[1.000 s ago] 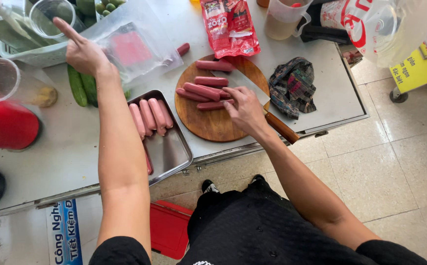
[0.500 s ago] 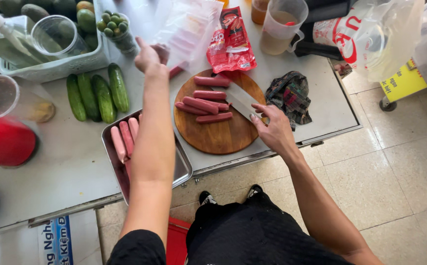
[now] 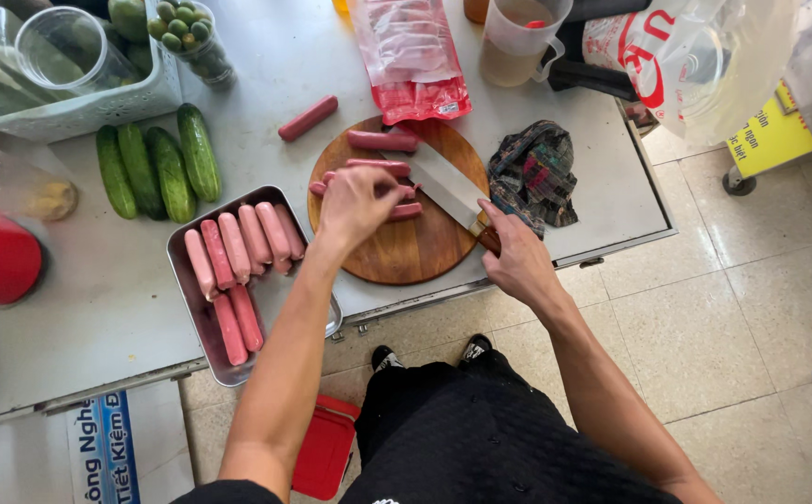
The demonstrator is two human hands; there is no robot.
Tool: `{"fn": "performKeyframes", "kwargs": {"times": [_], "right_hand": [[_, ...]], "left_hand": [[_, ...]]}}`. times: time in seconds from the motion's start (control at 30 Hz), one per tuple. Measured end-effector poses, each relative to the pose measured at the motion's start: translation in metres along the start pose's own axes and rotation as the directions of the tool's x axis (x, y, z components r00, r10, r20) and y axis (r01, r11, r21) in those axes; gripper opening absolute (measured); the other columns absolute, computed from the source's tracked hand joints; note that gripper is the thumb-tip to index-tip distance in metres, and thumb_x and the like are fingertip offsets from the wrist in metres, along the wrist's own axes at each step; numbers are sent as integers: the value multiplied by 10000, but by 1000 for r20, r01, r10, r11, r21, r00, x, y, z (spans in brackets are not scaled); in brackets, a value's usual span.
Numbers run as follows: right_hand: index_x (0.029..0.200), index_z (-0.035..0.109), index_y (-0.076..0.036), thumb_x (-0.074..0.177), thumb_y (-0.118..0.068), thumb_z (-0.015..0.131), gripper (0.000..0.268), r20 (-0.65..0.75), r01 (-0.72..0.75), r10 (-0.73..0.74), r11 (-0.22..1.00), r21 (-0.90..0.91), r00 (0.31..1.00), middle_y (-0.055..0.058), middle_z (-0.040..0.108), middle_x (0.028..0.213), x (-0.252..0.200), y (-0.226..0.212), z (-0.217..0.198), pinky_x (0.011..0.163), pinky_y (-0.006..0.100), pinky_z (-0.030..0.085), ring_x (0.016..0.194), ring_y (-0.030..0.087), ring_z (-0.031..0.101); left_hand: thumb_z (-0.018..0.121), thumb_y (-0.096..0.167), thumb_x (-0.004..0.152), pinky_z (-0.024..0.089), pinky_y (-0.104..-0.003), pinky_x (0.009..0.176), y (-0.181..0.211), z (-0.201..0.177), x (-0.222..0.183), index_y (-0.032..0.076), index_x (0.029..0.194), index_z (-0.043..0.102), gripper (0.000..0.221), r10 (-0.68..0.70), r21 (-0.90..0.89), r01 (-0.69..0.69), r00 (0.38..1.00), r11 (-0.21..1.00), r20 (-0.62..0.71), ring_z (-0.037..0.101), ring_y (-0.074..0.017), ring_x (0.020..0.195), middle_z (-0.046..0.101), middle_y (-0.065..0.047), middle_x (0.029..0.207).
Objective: The person removes sausages from plastic packaging and scores them with a cleaver on a wooden cutting board before placing them into a metal tray.
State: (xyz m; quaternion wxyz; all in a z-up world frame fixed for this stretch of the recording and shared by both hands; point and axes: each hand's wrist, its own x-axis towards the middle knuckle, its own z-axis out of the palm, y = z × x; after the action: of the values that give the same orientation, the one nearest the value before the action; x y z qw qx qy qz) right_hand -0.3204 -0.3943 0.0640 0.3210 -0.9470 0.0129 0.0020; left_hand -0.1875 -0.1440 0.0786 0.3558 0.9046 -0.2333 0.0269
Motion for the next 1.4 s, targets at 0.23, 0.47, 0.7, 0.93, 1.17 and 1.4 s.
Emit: {"fn": "performKeyframes", "kwargs": {"times": [0.23,0.47,0.7,0.93,1.17,1.4], "right_hand": [[1553,444,-366,895,-310,665,696,56,-266,284,939,-216,957,106,625,980,-20,-12,-25,713,456,542,830,291,675],[1521,510,-226,961,-344,636,586,-75,-211,234,949,234,969,29,627,653,-39,-17,-28,567,389,472,570,166,569],[1427,658,-158,1116,-311,521,373,-6,-338,350,909,243,937,63,556,607,-19,-29,-29,522,393,429,522,149,515],[1453,527,-133,1046,-277,484,433,-116,-150,161,984,101,980,202,643,636,-16,-23,-15,542,531,479,578,419,652],[1362,610,-159,1061,-317,482,364,-15,-202,202,976,-76,979,209,650,630,-19,-18,-1,566,537,481,553,412,644],[1421,575,-164,1057,-302,473,403,31,-197,201,974,-113,979,210,622,552,-15,-27,-8,532,509,482,474,383,617]], "left_hand": [[675,52,805,558,-424,815,8,24,-60,46,1058,739,261,170,400,-90,971,912,-170,639,-302,1035,711,-101,1058],[659,51,827,551,-407,783,5,50,-56,35,975,728,164,209,454,-134,971,881,-119,661,-291,957,705,-121,957],[762,177,820,594,-445,776,54,88,-13,51,1059,734,271,-207,-21,206,970,978,-125,746,-337,836,749,-186,881],[758,168,885,586,-432,823,61,109,-19,42,1131,766,276,-187,-188,131,926,974,-327,729,-359,910,739,-187,1065],[673,78,920,576,-438,835,52,122,-25,20,1116,769,226,-140,-157,86,915,984,-378,718,-374,961,739,-157,1135],[674,110,945,588,-426,825,55,121,-24,15,1081,771,192,-179,-167,125,916,978,-360,735,-346,926,744,-140,1119]]}}
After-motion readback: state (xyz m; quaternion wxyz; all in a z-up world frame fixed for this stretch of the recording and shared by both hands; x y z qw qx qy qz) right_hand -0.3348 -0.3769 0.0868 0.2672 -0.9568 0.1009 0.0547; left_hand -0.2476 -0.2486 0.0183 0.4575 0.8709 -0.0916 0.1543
